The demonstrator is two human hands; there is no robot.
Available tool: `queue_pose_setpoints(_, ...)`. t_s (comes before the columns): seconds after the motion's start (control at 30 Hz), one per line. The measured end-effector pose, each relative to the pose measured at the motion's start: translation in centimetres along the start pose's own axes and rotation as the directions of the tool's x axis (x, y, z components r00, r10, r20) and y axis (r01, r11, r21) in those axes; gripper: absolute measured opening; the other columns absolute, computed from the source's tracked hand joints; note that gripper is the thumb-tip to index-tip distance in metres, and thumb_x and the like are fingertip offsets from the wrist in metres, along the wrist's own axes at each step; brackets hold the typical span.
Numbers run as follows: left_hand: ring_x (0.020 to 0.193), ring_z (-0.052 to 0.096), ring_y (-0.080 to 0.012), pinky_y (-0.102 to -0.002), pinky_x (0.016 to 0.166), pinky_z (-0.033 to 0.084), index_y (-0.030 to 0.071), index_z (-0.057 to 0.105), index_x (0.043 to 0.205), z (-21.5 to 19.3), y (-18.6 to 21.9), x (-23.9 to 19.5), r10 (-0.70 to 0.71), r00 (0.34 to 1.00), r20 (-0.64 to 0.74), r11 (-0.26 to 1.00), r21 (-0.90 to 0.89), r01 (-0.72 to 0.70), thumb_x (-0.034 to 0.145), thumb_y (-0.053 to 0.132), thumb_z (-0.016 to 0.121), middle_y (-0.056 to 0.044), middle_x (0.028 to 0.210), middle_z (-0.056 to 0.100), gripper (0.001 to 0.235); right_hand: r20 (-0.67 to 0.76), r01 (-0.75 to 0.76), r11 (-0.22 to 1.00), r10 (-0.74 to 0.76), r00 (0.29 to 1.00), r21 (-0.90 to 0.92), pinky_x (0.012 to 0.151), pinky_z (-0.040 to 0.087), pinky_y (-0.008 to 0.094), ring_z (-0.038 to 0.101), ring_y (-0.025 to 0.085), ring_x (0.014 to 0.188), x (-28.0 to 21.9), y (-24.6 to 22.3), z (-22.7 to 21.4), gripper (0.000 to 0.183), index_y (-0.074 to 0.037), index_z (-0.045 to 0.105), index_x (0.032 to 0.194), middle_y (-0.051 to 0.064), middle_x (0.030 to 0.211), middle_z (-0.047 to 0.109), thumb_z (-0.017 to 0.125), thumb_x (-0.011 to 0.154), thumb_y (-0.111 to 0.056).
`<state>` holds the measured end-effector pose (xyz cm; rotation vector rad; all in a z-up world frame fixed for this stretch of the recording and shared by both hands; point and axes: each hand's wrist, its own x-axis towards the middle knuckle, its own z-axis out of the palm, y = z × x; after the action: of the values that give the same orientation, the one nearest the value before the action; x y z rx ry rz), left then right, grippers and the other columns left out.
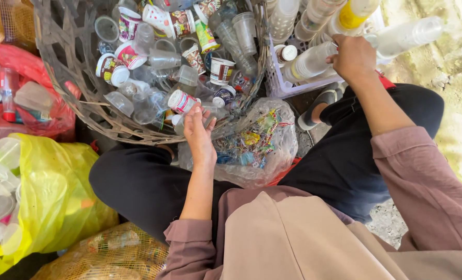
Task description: The person sits on the ground and cleans the inside of small plastic cups using a red-handled tool. They pick up cups from a woven basket, scrape the interior, and place the cleaned cups into a white crate.
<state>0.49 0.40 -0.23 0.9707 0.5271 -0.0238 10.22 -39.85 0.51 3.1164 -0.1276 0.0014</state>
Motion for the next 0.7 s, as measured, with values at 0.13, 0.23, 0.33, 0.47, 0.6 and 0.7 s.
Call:
queue_pose_setpoints(0.13, 0.107, 0.058, -0.0156, -0.033, 0.089, 0.049, 0.007, 0.061, 0.128, -0.1, -0.3, 0.5, 0.018, 1.000, 0.022, 1.000, 0.019, -0.019, 0.097, 0.029, 0.060, -0.005, 0.121, 0.060, 0.038, 0.012, -0.038, 0.993, 0.037, 0.999, 0.113, 0.065, 0.052, 0.050, 0.070, 0.038, 0.078, -0.3, -0.4, -0.5, 0.036, -0.007, 0.071, 0.116, 0.012, 0.086, 0.074, 0.083, 0.085, -0.020)
queue_pose_setpoints(0.23, 0.106, 0.058, -0.0156, -0.034, 0.089, 0.049, 0.006, 0.060, 0.127, -0.6, 0.6, 0.1, 0.003, 1.000, -0.006, 0.998, 0.066, -0.002, 0.097, 0.029, 0.058, -0.007, 0.123, 0.060, 0.038, 0.032, -0.054, 0.987, 0.049, 0.998, 0.149, 0.070, 0.053, 0.052, 0.068, 0.040, 0.086, -0.5, -2.3, -2.6, 0.058, -0.008, 0.060, 0.131, 0.017, 0.101, 0.069, 0.086, 0.081, -0.025)
queue_pose_setpoints(0.33, 0.106, 0.059, -0.0165, -0.033, 0.087, 0.050, 0.005, 0.059, 0.128, -1.2, 0.4, 0.8, 0.002, 1.000, -0.017, 0.997, 0.083, -0.001, 0.098, 0.028, 0.056, -0.009, 0.122, 0.061, 0.038, -0.040, -0.054, 0.982, 0.063, 0.997, 0.179, 0.074, 0.056, 0.053, 0.067, 0.040, 0.091, -1.3, -4.1, -5.2, 0.083, -0.008, 0.049, 0.150, 0.022, 0.125, 0.057, 0.088, 0.079, -0.026)
queue_pose_setpoints(0.47, 0.105, 0.060, -0.0153, -0.032, 0.087, 0.050, 0.007, 0.062, 0.125, -1.5, 0.6, 1.1, -0.013, 0.998, -0.060, 0.997, 0.072, 0.018, 0.097, 0.030, 0.060, -0.007, 0.118, 0.063, 0.037, -0.107, 0.041, 0.934, -0.003, 0.994, 0.355, 0.086, 0.057, 0.048, 0.067, 0.035, 0.091, -3.3, -7.8, -9.5, 0.064, 0.002, 0.054, 0.142, 0.023, 0.129, 0.057, 0.080, 0.084, -0.008)
queue_pose_setpoints(0.6, 0.107, 0.059, -0.0164, -0.033, 0.088, 0.049, 0.007, 0.061, 0.125, -2.0, 0.4, 1.5, -0.019, 0.997, -0.069, 0.996, 0.086, 0.024, 0.096, 0.032, 0.060, -0.005, 0.119, 0.059, 0.038, -0.121, 0.157, 0.854, -0.111, 0.986, 0.496, 0.092, 0.054, 0.042, 0.067, 0.030, 0.090, -4.9, -8.9, -7.9, 0.055, 0.002, 0.059, 0.136, 0.020, 0.127, 0.065, 0.075, 0.084, 0.000)
queue_pose_setpoints(0.7, 0.107, 0.061, -0.0199, -0.037, 0.086, 0.055, 0.007, 0.059, 0.133, -2.2, 0.0, 1.9, 0.046, 0.990, -0.131, 0.983, 0.180, -0.022, 0.101, 0.036, 0.062, -0.009, 0.120, 0.057, 0.043, -0.144, 0.163, 0.718, -0.088, 0.986, 0.676, 0.089, 0.052, 0.057, 0.067, 0.050, 0.100, -5.3, -9.0, -3.6, 0.048, -0.004, 0.067, 0.127, 0.022, 0.103, 0.068, 0.083, 0.082, -0.007)
